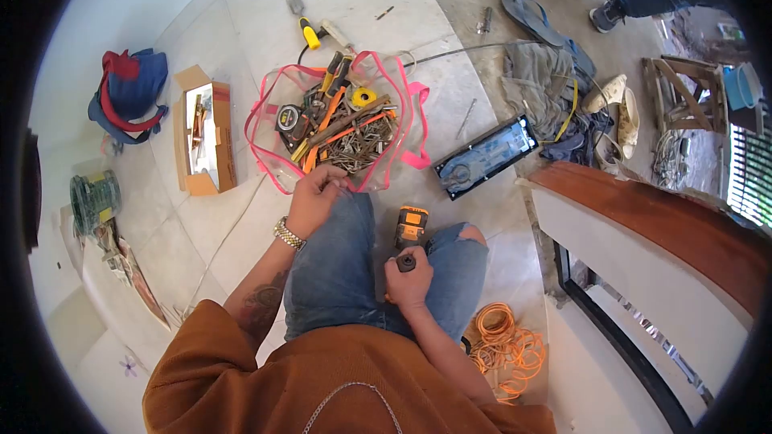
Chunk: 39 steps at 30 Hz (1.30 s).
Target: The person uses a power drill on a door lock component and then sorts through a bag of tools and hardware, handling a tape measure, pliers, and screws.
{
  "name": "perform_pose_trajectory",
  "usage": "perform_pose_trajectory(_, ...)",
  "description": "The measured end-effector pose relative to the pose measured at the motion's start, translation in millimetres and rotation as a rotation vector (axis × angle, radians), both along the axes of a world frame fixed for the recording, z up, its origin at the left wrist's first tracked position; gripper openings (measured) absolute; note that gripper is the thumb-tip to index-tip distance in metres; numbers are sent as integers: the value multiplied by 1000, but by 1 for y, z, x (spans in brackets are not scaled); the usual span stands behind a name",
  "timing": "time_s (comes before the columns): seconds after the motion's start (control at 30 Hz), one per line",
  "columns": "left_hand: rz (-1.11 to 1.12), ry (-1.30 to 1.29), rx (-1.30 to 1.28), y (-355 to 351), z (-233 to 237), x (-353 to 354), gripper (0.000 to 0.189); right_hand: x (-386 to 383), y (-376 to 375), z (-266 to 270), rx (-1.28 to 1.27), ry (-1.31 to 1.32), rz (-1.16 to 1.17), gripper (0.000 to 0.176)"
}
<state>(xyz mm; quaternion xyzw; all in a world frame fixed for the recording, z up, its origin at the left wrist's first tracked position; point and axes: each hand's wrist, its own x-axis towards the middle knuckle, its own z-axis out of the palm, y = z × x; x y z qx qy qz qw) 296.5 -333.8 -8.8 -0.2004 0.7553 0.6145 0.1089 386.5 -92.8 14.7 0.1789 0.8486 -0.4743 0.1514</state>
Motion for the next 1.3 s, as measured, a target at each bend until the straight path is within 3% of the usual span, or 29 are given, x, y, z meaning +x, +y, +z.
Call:
perform_pose_trajectory(0.13,160,-27,-37,-18,14,28,16,2,1,-3,-16,8,12,19)
perform_pose_trajectory(0.2,170,-84,-294,-37,-2,71,13,0,0,-3,-45,-13,-43,17)
perform_pose_trajectory(0.27,209,-231,-317,-55,-36,133,15,1,2,-4,-71,-32,-35,16)
perform_pose_trajectory(0.33,417,-639,-64,-71,-75,199,21,-1,1,-3,-100,-47,-35,16)
perform_pose_trajectory(0.37,-141,-464,-297,-87,-137,275,20,-3,-1,-1,-82,-9,-13,16)
perform_pose_trajectory(0.4,-556,-146,-581,-103,-200,350,21,-3,-2,1,-64,29,2,16)
perform_pose_trajectory(0.43,-479,-620,-280,-87,-173,355,28,-2,-2,0,-71,28,11,16)
perform_pose_trajectory(0.47,-631,-483,-305,-75,-167,384,32,-1,-1,-1,-88,34,5,15)
perform_pose_trajectory(0.5,-329,-329,-1,-61,-243,491,34,-1,0,-3,-101,38,-2,15)
perform_pose_trajectory(0.53,-339,-495,67,-44,-226,499,34,0,2,-6,-100,33,0,15)
perform_pose_trajectory(0.63,-298,-770,143,-19,-178,474,34,4,9,-18,-120,22,-43,15)
perform_pose_trajectory(0.77,-264,-859,147,-11,-158,455,34,4,17,-28,-140,48,-5,11)
perform_pose_trajectory(1.0,-347,-865,101,-27,-151,441,34,-1,12,-11,-122,50,-36,11)
perform_pose_trajectory(1.1,-530,-716,-122,-56,-162,420,34,-7,3,4,-85,33,-39,12)
perform_pose_trajectory(1.13,-570,-666,-267,-69,-161,400,34,-7,5,3,-83,31,-41,12)
perform_pose_trajectory(1.17,-462,-701,-438,-76,-148,362,34,-7,6,-1,-89,53,-31,13)
perform_pose_trajectory(1.2,-201,-642,-508,-81,-130,322,31,-5,7,-2,-94,72,-23,13)
perform_pose_trajectory(1.23,-99,-525,-564,-83,-86,265,26,-3,8,-4,-94,71,-27,13)
perform_pose_trajectory(1.3,-39,-298,-579,-84,-44,179,21,-3,8,-5,-155,33,-81,13)
